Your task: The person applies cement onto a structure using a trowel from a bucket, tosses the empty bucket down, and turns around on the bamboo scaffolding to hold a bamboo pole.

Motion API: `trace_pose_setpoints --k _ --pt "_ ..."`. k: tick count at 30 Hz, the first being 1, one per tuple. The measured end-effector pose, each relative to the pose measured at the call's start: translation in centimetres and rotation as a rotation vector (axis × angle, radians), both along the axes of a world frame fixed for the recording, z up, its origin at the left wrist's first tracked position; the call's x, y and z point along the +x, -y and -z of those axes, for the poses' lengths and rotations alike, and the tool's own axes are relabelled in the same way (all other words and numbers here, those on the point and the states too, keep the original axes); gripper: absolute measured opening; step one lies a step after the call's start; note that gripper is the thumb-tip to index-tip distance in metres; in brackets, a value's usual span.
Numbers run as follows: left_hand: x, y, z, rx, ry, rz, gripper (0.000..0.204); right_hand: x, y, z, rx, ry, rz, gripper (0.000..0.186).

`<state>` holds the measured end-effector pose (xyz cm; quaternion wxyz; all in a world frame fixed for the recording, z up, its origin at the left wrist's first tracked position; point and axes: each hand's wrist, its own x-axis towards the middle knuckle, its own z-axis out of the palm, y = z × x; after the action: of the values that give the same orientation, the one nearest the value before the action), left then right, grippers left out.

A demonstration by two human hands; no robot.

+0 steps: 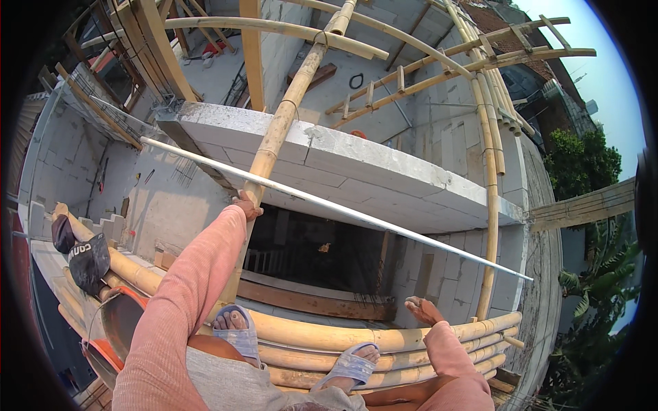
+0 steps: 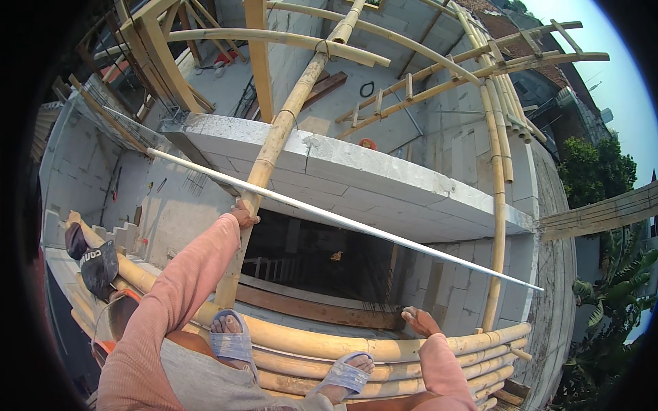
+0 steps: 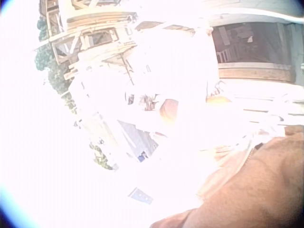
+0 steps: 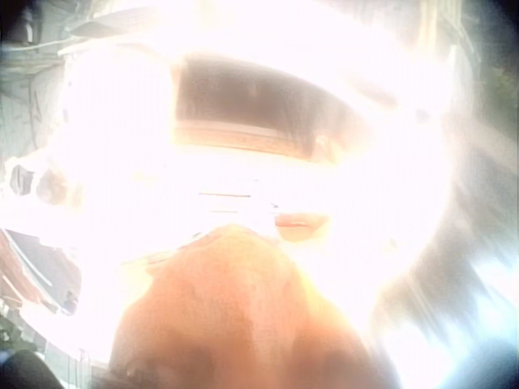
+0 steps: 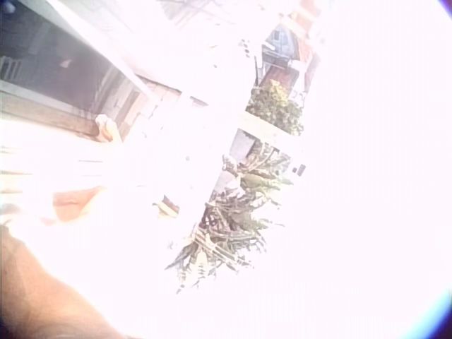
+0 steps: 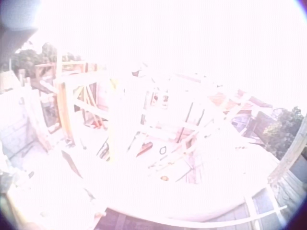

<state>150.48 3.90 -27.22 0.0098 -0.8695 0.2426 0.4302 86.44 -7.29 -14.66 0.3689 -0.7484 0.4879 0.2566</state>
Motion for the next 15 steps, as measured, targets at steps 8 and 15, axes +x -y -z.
trace_pose_setpoints --k 8,15 --pt "-0.2 0.5 0.6 -0.006 0.001 0.015 0.118 1.1 -0.2 -1.4 -0.031 -0.020 -0.002 0.035" --pt "-1.6 1.7 0.1 -0.018 -0.024 -0.008 0.118 -2.4 0.7 0.6 0.037 -0.043 0.039 0.038"
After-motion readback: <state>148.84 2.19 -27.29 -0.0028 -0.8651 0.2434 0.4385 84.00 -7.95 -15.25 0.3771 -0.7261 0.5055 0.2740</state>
